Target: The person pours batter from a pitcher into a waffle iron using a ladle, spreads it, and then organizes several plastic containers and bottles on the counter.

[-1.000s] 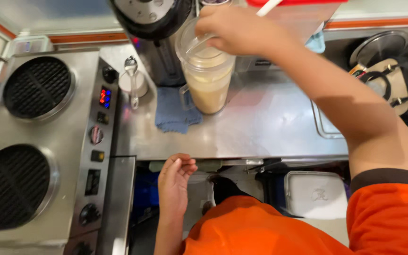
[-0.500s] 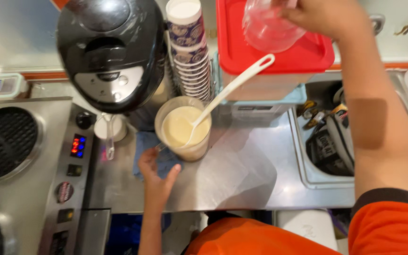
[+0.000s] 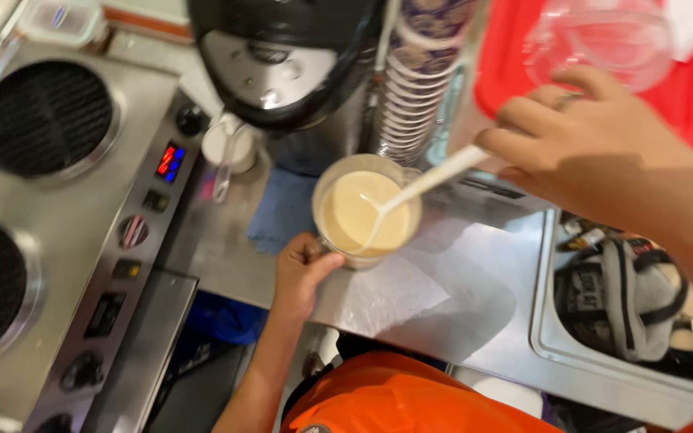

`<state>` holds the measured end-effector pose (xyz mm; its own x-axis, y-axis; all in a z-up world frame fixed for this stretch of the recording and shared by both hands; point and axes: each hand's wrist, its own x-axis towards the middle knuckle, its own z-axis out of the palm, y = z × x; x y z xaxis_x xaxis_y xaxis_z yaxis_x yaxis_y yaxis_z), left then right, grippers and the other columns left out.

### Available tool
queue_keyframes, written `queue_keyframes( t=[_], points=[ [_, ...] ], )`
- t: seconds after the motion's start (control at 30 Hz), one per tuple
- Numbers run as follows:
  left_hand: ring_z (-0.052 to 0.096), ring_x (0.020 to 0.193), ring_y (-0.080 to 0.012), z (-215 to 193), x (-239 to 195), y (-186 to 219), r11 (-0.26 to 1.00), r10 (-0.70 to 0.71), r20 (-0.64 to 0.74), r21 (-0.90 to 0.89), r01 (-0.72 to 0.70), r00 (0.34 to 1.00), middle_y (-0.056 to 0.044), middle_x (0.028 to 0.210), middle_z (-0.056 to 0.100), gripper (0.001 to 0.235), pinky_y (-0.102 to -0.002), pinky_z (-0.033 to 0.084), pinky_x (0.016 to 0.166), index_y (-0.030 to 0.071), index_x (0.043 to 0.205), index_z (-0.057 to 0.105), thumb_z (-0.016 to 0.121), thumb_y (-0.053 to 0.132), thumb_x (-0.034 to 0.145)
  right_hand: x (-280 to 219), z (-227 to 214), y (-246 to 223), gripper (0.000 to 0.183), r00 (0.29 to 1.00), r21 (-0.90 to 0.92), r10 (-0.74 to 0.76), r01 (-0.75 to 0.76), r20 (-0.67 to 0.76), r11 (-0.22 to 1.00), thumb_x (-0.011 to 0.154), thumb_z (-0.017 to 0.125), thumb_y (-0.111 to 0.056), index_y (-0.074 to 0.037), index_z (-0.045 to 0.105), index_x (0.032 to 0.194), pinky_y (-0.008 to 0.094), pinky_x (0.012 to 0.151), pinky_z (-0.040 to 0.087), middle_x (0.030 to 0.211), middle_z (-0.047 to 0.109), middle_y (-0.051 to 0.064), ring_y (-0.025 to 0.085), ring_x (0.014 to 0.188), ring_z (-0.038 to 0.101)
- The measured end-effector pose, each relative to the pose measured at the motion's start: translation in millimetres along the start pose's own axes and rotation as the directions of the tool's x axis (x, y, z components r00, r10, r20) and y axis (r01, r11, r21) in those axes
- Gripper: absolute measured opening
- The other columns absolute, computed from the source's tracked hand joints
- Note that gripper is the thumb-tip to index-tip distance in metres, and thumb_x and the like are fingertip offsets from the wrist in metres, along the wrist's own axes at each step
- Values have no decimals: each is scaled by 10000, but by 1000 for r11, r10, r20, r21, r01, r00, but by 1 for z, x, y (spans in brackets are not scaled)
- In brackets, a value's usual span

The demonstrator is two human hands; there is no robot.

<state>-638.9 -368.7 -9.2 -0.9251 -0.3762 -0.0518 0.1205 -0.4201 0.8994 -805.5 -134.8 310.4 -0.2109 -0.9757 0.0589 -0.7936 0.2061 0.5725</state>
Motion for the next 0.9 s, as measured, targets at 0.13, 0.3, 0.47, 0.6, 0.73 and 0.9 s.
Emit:
queue_keyframes(
  t=[0.13,0.3,0.47,0.6,0.73,0.9],
  points=[
    [368,646,-32,4,-47,27,994,-70,-53,-92,65,996,87,703,427,416,-223,306,574,151,727,441,825,-4,756,2,-3,-7,279,981,-10,-13,15,192,1000,847,706,-393,-234,681,1075,302,756,499,907,626,-64,127,844,672],
    [380,666,-30,-2,-108,62,994,9,-130,-103,-23,991,92,717,416,448,-223,326,597,152,728,427,850,5,720,11,-3,-28,434,941,334,-157,50,300,941,813,718,-333,-242,726,1237,286,544,503,804,629,-72,88,614,654],
    [338,634,-41,-24,-185,88,997,33,-309,-51,-51,950,84,697,367,468,-224,286,570,139,710,429,889,55,724,17,-22,-79,505,957,519,-266,170,117,838,725,746,-265,-253,763,1229,297,479,474,738,619,-46,117,593,585],
    [368,640,-53,-44,-256,99,994,52,-460,-58,-88,886,76,699,382,474,-249,314,564,146,712,427,893,59,707,45,-67,-155,390,901,386,-401,316,163,867,878,679,-272,-264,734,1264,381,446,454,731,543,14,180,504,567],
    [325,679,-49,-64,-337,105,988,147,-617,131,-83,773,77,742,339,512,-240,295,602,142,725,407,901,18,675,88,-133,-233,243,667,136,-712,743,-218,655,825,666,-238,-73,717,997,376,558,519,713,584,52,256,613,661],
    [501,726,-63,-84,-437,115,978,145,-726,2,-209,673,62,724,419,473,-242,500,690,138,701,407,846,-38,719,117,-211,-319,349,597,-13,-801,801,-40,598,750,654,-279,-139,678,1069,362,497,517,754,601,50,230,614,682]
  ],
)
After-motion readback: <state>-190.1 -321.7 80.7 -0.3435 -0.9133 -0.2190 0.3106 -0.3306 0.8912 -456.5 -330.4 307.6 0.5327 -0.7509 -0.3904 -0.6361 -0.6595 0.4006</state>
